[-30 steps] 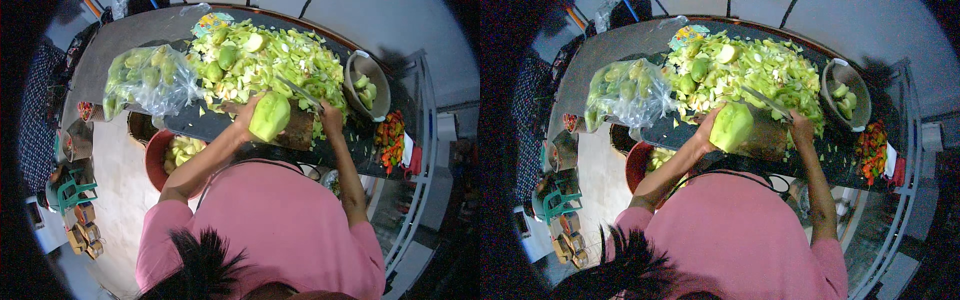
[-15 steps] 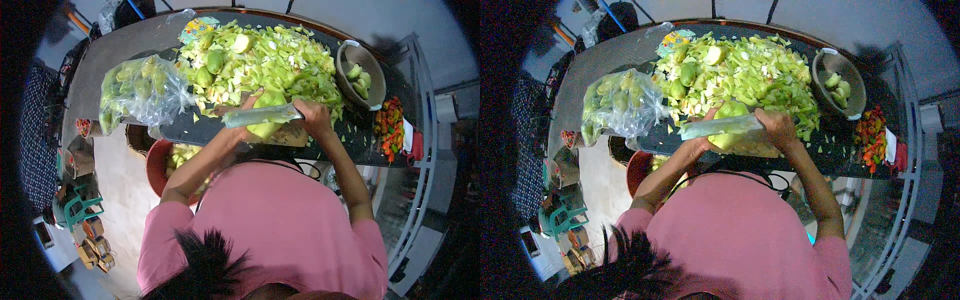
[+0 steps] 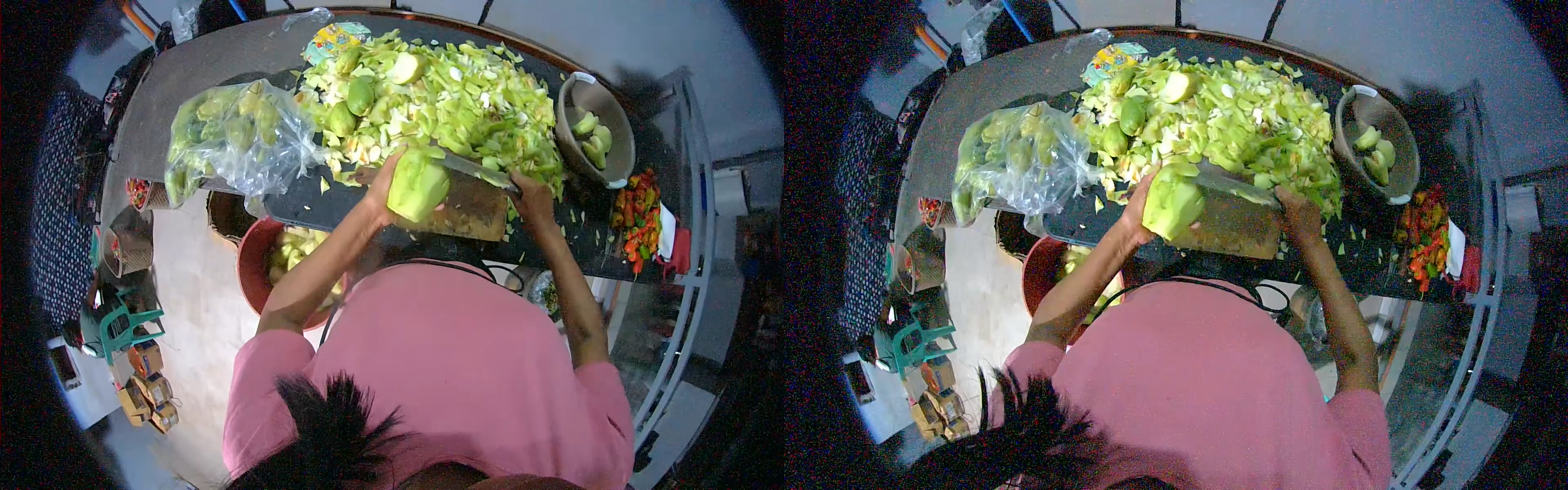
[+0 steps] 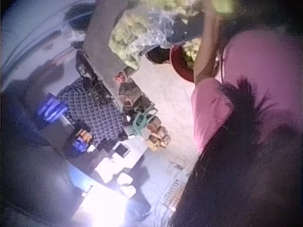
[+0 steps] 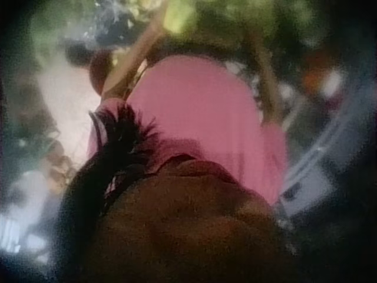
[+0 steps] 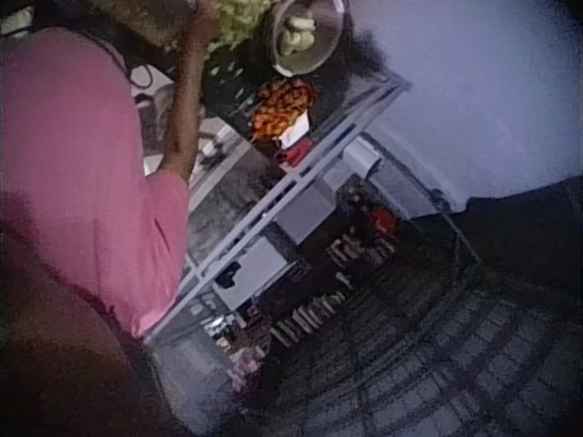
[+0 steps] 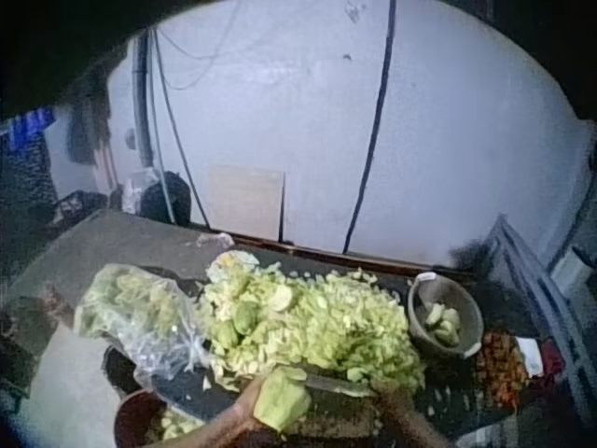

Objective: The person is peeling and slicing green fruit using a large knife, placing the pieces into a pile on the counter and some into a bucket.

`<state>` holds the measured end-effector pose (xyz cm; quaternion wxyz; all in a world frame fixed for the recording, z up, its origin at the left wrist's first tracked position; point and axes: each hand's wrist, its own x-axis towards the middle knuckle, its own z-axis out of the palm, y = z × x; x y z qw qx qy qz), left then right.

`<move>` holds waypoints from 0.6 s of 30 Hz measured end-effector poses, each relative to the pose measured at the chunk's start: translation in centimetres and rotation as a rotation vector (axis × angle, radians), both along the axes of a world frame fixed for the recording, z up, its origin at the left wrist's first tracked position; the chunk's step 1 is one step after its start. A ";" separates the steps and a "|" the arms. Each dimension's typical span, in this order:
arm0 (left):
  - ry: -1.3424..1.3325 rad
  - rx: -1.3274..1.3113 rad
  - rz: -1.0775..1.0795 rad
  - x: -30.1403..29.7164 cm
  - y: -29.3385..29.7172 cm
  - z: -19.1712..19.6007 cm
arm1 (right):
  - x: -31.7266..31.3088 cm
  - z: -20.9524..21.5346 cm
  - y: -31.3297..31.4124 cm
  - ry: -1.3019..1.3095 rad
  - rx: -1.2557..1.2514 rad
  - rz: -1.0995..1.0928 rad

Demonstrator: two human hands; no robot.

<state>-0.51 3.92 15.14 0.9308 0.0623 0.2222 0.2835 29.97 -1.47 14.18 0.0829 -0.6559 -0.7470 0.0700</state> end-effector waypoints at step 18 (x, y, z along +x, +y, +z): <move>-0.068 0.044 -0.111 2.9 -0.7 -1.2 | -6.2 4.1 0.0 0.198 0.152 0.195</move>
